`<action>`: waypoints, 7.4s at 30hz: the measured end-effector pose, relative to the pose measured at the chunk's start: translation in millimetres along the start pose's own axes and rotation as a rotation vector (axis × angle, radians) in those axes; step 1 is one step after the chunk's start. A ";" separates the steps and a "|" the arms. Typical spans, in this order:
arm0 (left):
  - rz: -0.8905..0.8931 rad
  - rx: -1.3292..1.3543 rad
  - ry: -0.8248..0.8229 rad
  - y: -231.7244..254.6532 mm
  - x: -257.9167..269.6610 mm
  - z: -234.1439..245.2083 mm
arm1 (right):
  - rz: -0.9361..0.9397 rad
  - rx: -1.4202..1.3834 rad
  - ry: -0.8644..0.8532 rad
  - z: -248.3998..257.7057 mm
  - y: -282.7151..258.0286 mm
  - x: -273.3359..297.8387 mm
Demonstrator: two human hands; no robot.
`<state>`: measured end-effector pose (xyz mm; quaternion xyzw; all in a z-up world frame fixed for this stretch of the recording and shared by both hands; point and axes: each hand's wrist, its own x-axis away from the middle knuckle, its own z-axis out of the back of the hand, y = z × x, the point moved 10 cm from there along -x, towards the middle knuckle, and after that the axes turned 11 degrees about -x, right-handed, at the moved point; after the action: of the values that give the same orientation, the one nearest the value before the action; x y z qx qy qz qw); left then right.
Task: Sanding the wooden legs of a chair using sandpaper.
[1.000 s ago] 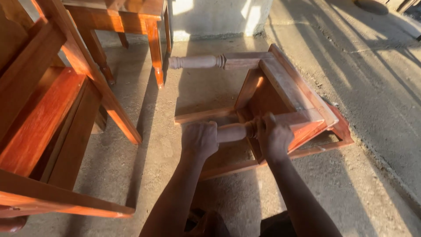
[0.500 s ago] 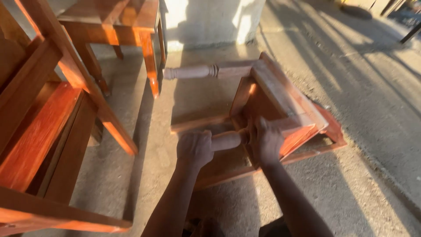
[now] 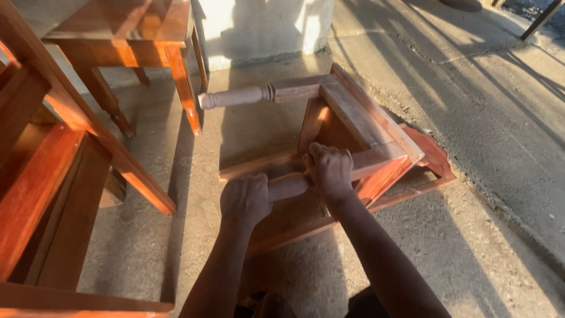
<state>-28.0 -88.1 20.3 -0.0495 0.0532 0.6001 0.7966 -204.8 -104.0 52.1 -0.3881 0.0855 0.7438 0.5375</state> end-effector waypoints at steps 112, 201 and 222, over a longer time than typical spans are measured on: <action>-0.053 0.021 0.123 0.5 -5.9 -2.1 | 0.089 0.080 0.521 -18.7 9.7 129.6; 0.341 1.643 -0.358 -82.0 21.6 -106.7 | 0.336 -0.534 -0.643 -53.9 -88.2 5.0; 0.437 1.453 -0.288 -84.8 0.7 -127.6 | 0.780 -0.465 -0.467 -49.2 -150.9 32.7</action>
<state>50.4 -128.9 -104.7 0.5762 0.3382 0.5586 0.4914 -54.2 -45.3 40.3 -0.2600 -0.0665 0.9553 0.1242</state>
